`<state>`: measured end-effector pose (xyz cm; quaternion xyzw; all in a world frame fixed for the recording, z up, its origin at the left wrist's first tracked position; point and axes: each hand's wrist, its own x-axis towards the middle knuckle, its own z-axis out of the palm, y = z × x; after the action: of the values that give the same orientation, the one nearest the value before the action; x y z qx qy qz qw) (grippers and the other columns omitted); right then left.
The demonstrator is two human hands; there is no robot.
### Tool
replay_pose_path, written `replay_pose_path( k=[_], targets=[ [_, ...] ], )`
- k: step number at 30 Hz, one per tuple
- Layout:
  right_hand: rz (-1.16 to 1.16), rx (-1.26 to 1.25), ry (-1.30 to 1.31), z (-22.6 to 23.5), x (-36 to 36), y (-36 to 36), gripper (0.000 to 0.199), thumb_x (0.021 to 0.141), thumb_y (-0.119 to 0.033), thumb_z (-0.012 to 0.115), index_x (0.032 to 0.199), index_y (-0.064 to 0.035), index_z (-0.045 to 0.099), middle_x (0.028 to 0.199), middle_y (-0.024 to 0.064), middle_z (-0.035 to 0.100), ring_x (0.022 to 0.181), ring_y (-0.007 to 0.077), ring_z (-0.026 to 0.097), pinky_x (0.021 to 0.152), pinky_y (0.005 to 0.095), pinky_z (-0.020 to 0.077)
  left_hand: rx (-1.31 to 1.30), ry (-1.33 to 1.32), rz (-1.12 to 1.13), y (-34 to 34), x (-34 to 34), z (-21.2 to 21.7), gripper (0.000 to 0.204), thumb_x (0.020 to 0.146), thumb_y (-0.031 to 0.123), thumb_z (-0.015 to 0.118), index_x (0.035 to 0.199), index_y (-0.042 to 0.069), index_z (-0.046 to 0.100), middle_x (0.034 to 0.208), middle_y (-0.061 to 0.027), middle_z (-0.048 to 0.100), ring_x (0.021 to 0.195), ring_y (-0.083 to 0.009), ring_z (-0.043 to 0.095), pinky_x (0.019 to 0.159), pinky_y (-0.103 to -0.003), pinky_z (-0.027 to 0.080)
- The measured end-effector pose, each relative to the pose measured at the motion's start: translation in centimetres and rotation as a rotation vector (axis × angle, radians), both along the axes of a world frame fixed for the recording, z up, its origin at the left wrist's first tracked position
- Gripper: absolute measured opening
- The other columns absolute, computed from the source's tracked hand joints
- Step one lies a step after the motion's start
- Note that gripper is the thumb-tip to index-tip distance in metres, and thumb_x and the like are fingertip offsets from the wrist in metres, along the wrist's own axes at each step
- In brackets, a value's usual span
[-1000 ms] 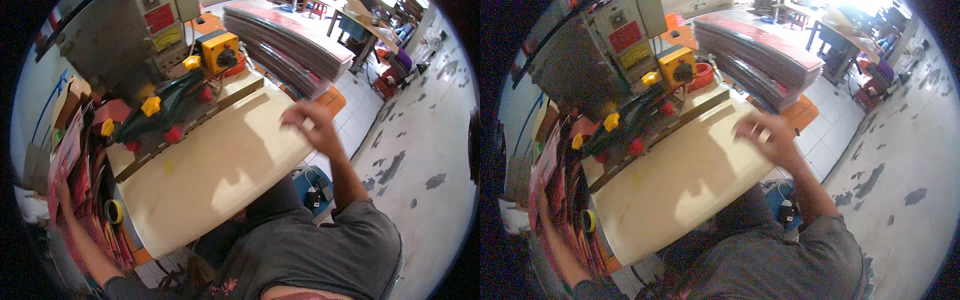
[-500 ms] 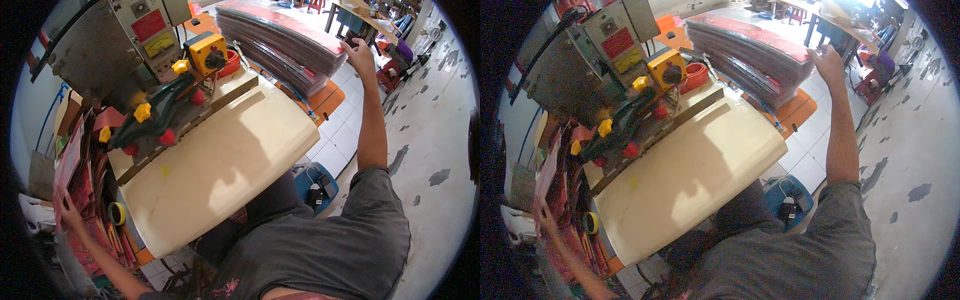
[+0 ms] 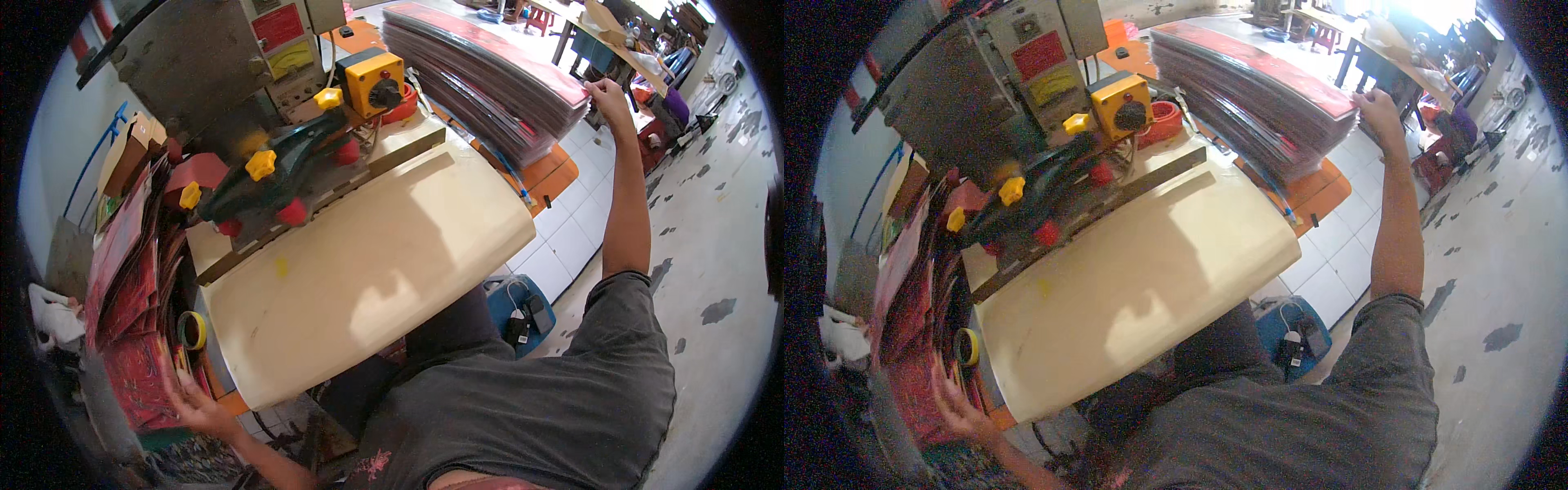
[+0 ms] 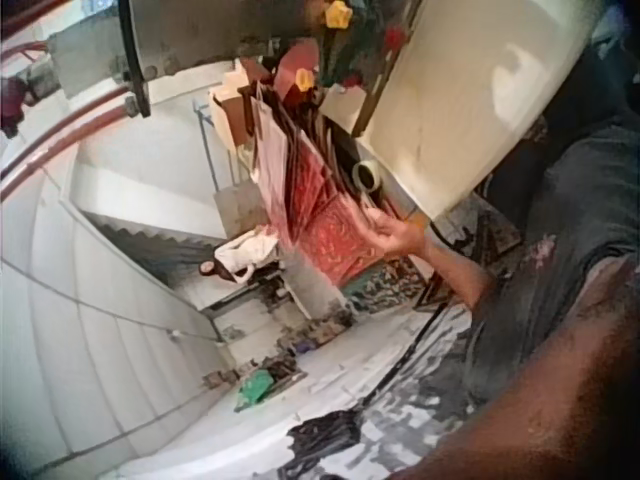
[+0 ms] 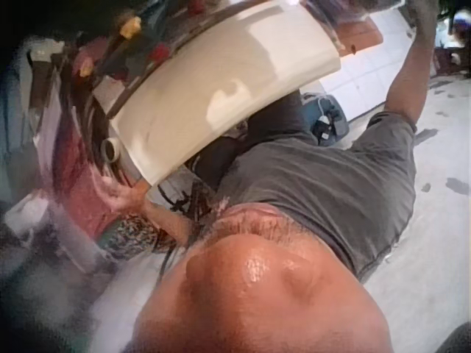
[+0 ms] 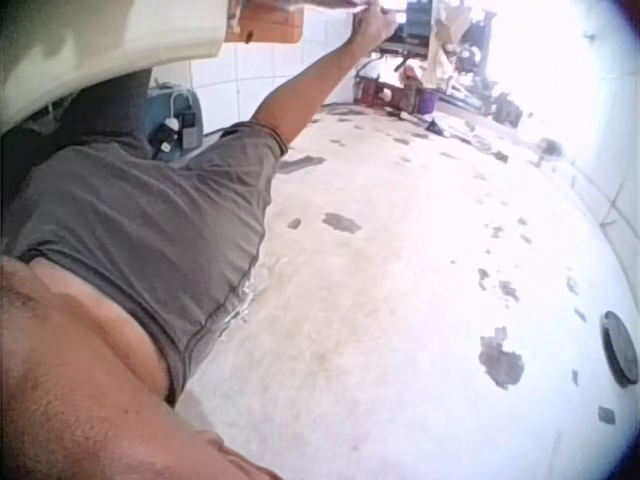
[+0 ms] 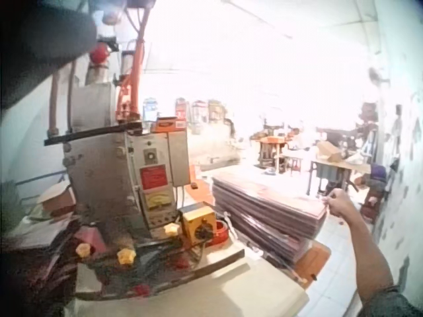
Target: The person picks up printed paper covers, folds each along the edge of the machine jig by hand, and stacks them together.
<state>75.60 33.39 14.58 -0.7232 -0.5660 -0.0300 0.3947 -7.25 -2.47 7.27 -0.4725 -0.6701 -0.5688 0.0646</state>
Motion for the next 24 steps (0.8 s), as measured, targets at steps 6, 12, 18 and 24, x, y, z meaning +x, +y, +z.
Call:
replay_pose_path(
  k=[6, 12, 18, 24],
  targets=[
    [-0.213, -0.011, -0.282, 1.3, -2.7, -0.1, 0.036, 0.098, -0.035, 0.068, 0.099, 0.0004, 0.068, 0.089, 0.0152, 0.072, 0.082, 0.0249, 0.069, 0.078, 0.0401, 0.053, -0.033, -0.149, -0.117, -0.4, 7.4, -3.7, 0.038, 0.107, 0.012, 0.053, 0.138, -0.008, 0.058, 0.139, -0.0186, 0.064, 0.133, -0.0314, 0.057, 0.115, -0.048, 0.042],
    [-0.083, 0.105, 0.41, 2.8, -3.1, 1.0, 0.046, 0.1, -0.044, 0.066, 0.106, 0.0017, 0.07, 0.089, 0.015, 0.073, 0.075, 0.0249, 0.072, 0.063, 0.0381, 0.0537, -0.106, 0.037, -0.294, 1.2, 9.7, -4.8, 0.029, 0.102, 0.014, 0.058, 0.122, -0.003, 0.07, 0.118, -0.0158, 0.074, 0.121, -0.0329, 0.066, 0.12, -0.053, 0.036],
    [0.259, 0.105, 1.112, 2.4, -4.3, -0.2, 0.03, 0.092, -0.018, 0.081, 0.098, 0.01, 0.071, 0.086, 0.0107, 0.068, 0.063, 0.016, 0.06, 0.053, 0.0288, 0.0461, -0.145, -0.033, -0.341, 1.7, 10.5, -4.9, 0.026, 0.101, 0.013, 0.059, 0.119, -0.002, 0.071, 0.116, -0.0149, 0.075, 0.118, -0.031, 0.067, 0.12, -0.054, 0.035],
    [0.425, 0.129, 0.937, 2.1, -6.8, -1.1, 0.043, 0.094, -0.013, 0.078, 0.128, 0.0053, 0.058, 0.099, 0.01, 0.073, 0.08, 0.0147, 0.071, 0.065, 0.025, 0.0575, -0.173, -0.054, -0.353, 1.8, 10.9, -4.8, 0.024, 0.1, 0.011, 0.059, 0.117, -0.002, 0.072, 0.113, -0.0144, 0.075, 0.113, -0.0292, 0.068, 0.12, -0.053, 0.036]
  ],
)
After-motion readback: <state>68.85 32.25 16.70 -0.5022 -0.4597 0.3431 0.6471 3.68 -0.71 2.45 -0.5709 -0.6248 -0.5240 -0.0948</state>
